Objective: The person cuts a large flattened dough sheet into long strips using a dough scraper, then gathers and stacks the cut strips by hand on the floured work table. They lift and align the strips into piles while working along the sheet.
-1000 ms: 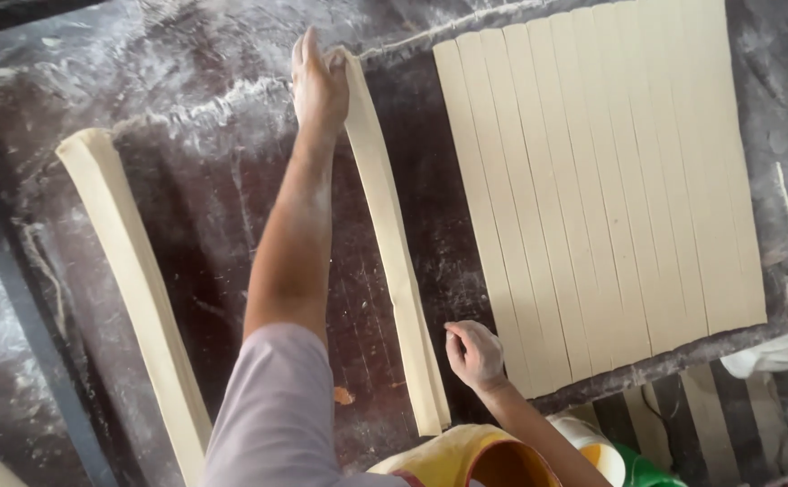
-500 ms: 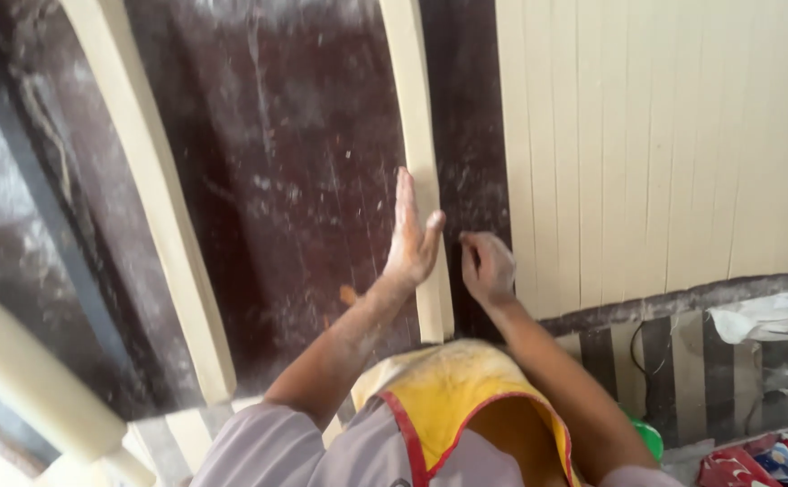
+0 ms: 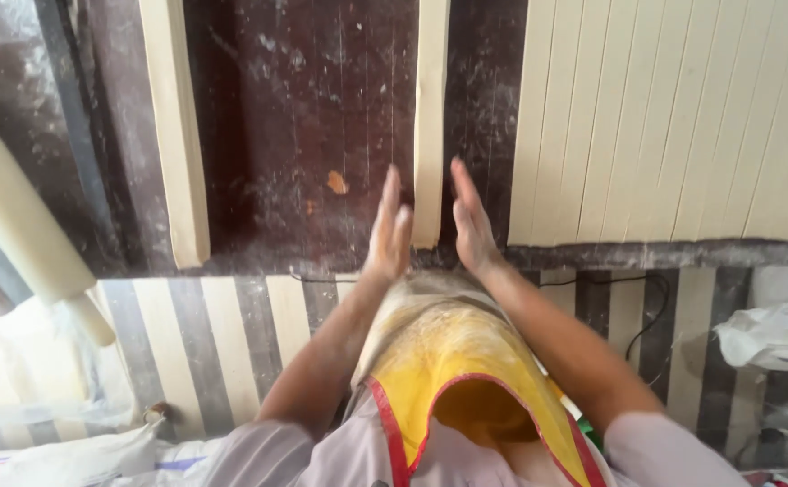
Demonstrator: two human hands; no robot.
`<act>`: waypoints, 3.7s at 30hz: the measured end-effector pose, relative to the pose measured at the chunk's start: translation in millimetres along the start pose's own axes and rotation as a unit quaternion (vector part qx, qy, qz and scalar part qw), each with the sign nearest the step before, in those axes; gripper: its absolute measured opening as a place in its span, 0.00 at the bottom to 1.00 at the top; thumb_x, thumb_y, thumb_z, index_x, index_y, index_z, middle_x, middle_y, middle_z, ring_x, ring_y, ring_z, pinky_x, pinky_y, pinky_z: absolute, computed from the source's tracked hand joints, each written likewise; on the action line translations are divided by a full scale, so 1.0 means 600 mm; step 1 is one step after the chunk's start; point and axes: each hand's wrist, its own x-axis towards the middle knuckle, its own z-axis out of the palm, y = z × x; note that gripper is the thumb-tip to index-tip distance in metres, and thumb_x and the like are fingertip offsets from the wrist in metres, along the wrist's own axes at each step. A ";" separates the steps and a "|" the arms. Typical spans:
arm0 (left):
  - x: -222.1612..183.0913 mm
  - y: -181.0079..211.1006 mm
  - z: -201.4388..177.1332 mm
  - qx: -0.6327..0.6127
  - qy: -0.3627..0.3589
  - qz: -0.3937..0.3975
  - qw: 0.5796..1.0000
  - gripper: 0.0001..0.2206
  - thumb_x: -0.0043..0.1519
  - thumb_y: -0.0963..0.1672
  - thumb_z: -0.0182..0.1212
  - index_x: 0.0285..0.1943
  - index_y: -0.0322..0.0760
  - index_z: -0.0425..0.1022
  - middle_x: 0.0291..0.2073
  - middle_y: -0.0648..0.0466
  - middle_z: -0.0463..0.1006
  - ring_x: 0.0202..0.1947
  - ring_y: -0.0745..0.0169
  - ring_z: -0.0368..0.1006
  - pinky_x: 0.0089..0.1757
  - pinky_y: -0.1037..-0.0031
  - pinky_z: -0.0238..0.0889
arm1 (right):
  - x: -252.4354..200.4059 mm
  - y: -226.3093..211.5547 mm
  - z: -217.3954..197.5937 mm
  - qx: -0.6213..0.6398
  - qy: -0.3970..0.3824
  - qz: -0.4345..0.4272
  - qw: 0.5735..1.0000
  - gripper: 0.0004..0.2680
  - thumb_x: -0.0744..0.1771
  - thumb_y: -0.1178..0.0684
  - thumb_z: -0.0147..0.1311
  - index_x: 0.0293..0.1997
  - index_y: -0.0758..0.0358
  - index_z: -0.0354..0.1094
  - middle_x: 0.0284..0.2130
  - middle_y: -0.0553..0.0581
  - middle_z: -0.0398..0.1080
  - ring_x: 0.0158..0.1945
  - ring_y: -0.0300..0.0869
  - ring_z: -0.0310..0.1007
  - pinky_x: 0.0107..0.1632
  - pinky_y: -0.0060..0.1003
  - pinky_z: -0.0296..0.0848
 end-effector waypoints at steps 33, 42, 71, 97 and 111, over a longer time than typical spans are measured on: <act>0.471 0.004 -0.035 -0.008 0.030 0.040 0.999 0.31 0.74 0.49 0.37 0.82 0.28 0.33 0.81 0.37 0.33 0.81 0.42 0.30 0.73 0.58 0.32 | 0.419 0.041 -0.049 0.050 0.075 -0.075 0.993 0.36 0.72 0.25 0.29 0.80 0.66 0.25 0.81 0.64 0.26 0.83 0.53 0.21 0.80 0.49 0.27; 0.591 -0.013 -0.048 -0.037 -0.026 0.118 0.992 0.32 0.75 0.49 0.38 0.82 0.24 0.32 0.81 0.33 0.33 0.82 0.40 0.27 0.74 0.58 0.28 | 0.538 0.042 -0.085 0.066 0.106 -0.086 0.989 0.35 0.72 0.25 0.28 0.81 0.65 0.27 0.80 0.64 0.30 0.83 0.54 0.29 0.81 0.50 0.35; 0.739 -0.034 -0.036 -0.075 -0.019 0.091 0.993 0.32 0.74 0.47 0.42 0.82 0.25 0.33 0.82 0.35 0.37 0.82 0.40 0.33 0.74 0.59 0.34 | 0.683 0.067 -0.118 -0.001 0.092 -0.065 0.994 0.33 0.73 0.27 0.25 0.81 0.68 0.33 0.80 0.66 0.34 0.84 0.52 0.29 0.81 0.47 0.35; -0.005 -0.027 0.084 -0.073 0.070 0.095 0.990 0.28 0.71 0.40 0.43 0.81 0.31 0.43 0.80 0.39 0.45 0.79 0.47 0.43 0.70 0.62 0.41 | -0.034 -0.002 0.048 0.070 -0.005 -0.013 0.997 0.39 0.69 0.26 0.38 0.79 0.68 0.22 0.79 0.66 0.25 0.81 0.52 0.21 0.77 0.45 0.31; 0.083 0.064 0.056 0.233 0.058 0.026 0.970 0.30 0.67 0.47 0.51 0.78 0.32 0.48 0.77 0.40 0.48 0.77 0.45 0.44 0.68 0.60 0.44 | -0.081 -0.058 -0.129 0.214 -0.118 0.145 0.959 0.32 0.69 0.34 0.44 0.78 0.62 0.34 0.76 0.63 0.40 0.79 0.52 0.40 0.76 0.48 0.46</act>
